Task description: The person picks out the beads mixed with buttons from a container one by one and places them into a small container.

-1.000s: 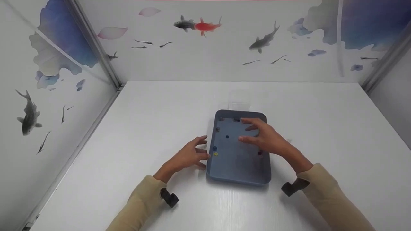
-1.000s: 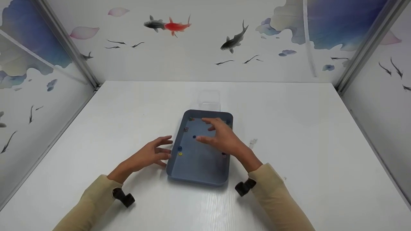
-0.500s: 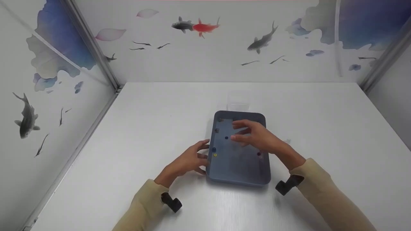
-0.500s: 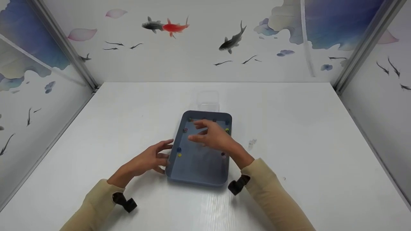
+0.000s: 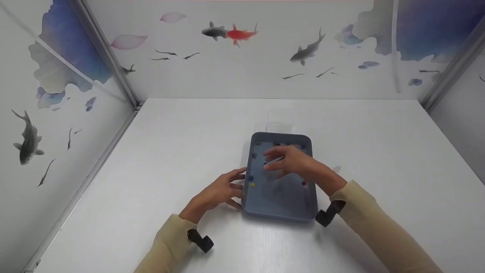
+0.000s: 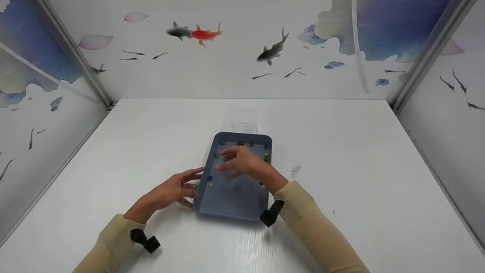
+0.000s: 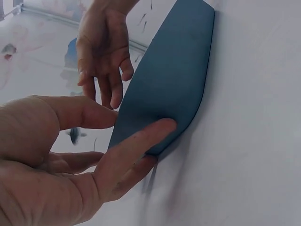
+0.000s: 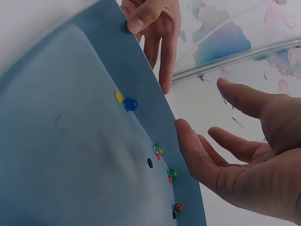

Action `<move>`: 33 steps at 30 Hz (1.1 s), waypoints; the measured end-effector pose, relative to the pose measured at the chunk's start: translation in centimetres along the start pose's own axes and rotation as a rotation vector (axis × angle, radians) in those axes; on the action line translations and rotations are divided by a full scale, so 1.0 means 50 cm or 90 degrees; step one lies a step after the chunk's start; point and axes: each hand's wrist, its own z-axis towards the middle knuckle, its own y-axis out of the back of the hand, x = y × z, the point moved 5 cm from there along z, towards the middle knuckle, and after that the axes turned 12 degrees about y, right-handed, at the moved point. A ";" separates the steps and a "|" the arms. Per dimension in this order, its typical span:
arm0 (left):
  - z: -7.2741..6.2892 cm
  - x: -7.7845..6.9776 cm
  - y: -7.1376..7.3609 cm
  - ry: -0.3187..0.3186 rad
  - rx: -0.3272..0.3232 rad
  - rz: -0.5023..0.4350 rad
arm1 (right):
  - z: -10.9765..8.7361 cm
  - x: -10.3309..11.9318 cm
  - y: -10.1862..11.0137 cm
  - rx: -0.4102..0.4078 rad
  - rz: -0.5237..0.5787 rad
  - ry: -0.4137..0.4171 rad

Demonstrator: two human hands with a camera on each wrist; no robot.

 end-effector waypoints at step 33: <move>0.001 0.003 0.004 -0.007 0.022 -0.009 | 0.058 -0.050 -0.052 0.039 -0.042 -0.103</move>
